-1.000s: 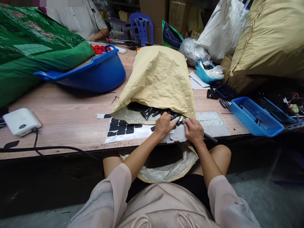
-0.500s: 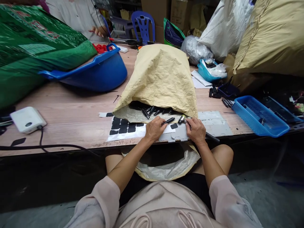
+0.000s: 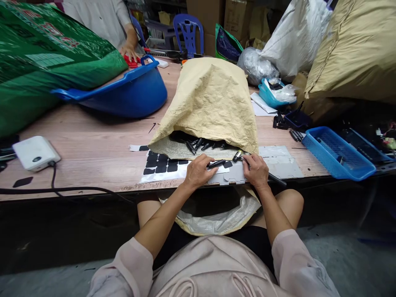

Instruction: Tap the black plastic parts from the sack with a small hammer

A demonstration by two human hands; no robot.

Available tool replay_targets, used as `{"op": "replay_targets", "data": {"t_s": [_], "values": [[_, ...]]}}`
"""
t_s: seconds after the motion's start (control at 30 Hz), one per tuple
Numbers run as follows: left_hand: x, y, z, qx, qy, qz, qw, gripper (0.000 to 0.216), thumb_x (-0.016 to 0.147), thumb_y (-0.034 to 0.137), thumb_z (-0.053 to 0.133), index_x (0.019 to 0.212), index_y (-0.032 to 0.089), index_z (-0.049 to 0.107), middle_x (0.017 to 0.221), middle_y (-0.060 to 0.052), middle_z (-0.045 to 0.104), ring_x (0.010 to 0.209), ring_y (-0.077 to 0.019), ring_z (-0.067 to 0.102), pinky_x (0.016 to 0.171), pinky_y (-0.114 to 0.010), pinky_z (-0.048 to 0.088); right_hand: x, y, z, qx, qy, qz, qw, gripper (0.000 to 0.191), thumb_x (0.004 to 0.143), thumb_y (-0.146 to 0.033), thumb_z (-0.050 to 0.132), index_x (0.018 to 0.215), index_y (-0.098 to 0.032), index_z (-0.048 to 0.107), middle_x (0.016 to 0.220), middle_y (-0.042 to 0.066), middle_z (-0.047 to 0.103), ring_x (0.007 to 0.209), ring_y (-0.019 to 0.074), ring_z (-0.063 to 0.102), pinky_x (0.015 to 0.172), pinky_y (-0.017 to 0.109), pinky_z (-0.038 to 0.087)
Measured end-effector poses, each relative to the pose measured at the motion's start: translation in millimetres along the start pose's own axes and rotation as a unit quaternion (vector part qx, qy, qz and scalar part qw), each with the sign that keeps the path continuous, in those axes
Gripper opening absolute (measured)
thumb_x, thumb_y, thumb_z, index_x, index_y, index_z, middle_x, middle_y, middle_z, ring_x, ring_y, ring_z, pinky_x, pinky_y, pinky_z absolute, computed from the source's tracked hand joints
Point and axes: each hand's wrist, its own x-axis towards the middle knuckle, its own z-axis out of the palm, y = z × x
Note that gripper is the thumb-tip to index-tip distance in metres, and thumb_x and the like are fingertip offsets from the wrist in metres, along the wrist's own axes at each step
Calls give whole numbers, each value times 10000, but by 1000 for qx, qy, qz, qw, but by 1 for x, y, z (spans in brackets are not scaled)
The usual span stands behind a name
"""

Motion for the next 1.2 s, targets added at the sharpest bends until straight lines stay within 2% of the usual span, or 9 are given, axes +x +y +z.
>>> {"op": "replay_targets", "data": {"t_s": [0.17, 0.5, 0.63, 0.7, 0.73, 0.87, 0.93, 1.03, 1.2], "values": [[9, 5, 7, -10, -10, 6, 1000, 215, 823, 299, 802, 1030, 242, 785, 983, -50, 706, 989, -255, 665, 869, -351, 529, 0, 0, -1, 4, -2, -1, 1000, 225, 970, -241, 580, 1131, -235, 737, 968, 61, 692, 933, 234, 563, 831, 337, 428], [12, 0, 11, -55, -23, -18, 998, 139, 834, 243, 751, 971, 235, 778, 936, -48, 695, 954, -249, 639, 872, -374, 507, -1, 0, 0, 9, -8, 1, 1000, 225, 972, -245, 575, 1132, -238, 734, 968, 65, 681, 937, 236, 559, 826, 342, 426], [13, 1, 8, -154, -12, -31, 987, 87, 817, 245, 760, 901, 220, 760, 897, -32, 703, 883, -218, 612, 851, -356, 486, -1, 0, 0, 6, -7, 3, 1000, 221, 972, -248, 577, 1125, -240, 737, 971, 67, 682, 944, 238, 563, 831, 341, 428], [14, 4, 7, -278, -3, -73, 958, 121, 841, 310, 754, 896, 202, 751, 857, -19, 697, 783, -176, 584, 773, -315, 473, -1, 0, 0, 4, -7, 2, 1000, 222, 973, -250, 581, 1126, -239, 741, 969, 67, 686, 946, 238, 567, 832, 339, 431], [14, 6, 5, -352, -2, -103, 930, 168, 849, 353, 756, 897, 192, 747, 824, -12, 690, 729, -153, 562, 723, -291, 460, -1, 0, 0, 3, -7, 1, 1000, 224, 973, -250, 583, 1129, -238, 743, 969, 67, 688, 946, 238, 569, 833, 339, 433], [14, 15, 1, -583, -11, -216, 783, 325, 787, 437, 840, 899, 152, 731, 741, -12, 695, 597, -90, 489, 583, -222, 387, -1, 1, 1, -4, 3, -3, 1000, 233, 971, -250, 591, 1142, -236, 748, 966, 63, 692, 934, 236, 572, 833, 339, 439], [13, 18, -1, -637, -17, -241, 732, 342, 759, 397, 876, 929, 139, 729, 776, -40, 734, 590, -79, 505, 565, -205, 384, 0, 1, 1, -6, 5, -5, 1000, 232, 971, -250, 591, 1139, -236, 750, 960, 62, 694, 930, 235, 575, 829, 338, 439], [10, 19, -1, -676, -30, -249, 693, 347, 752, 322, 890, 989, 124, 732, 826, -75, 773, 598, -79, 553, 565, -193, 413, 0, 2, 1, -7, 6, -9, 1000, 230, 971, -249, 591, 1134, -230, 752, 952, 62, 694, 926, 233, 576, 825, 336, 440], [5, 16, 3, -700, -49, -245, 669, 338, 772, 265, 882, 1042, 126, 732, 896, -84, 798, 633, -84, 616, 596, -188, 474, 0, 2, 1, -7, 0, -4, 1000, 232, 970, -249, 589, 1136, -233, 751, 960, 62, 692, 931, 234, 574, 823, 336, 442]]}}
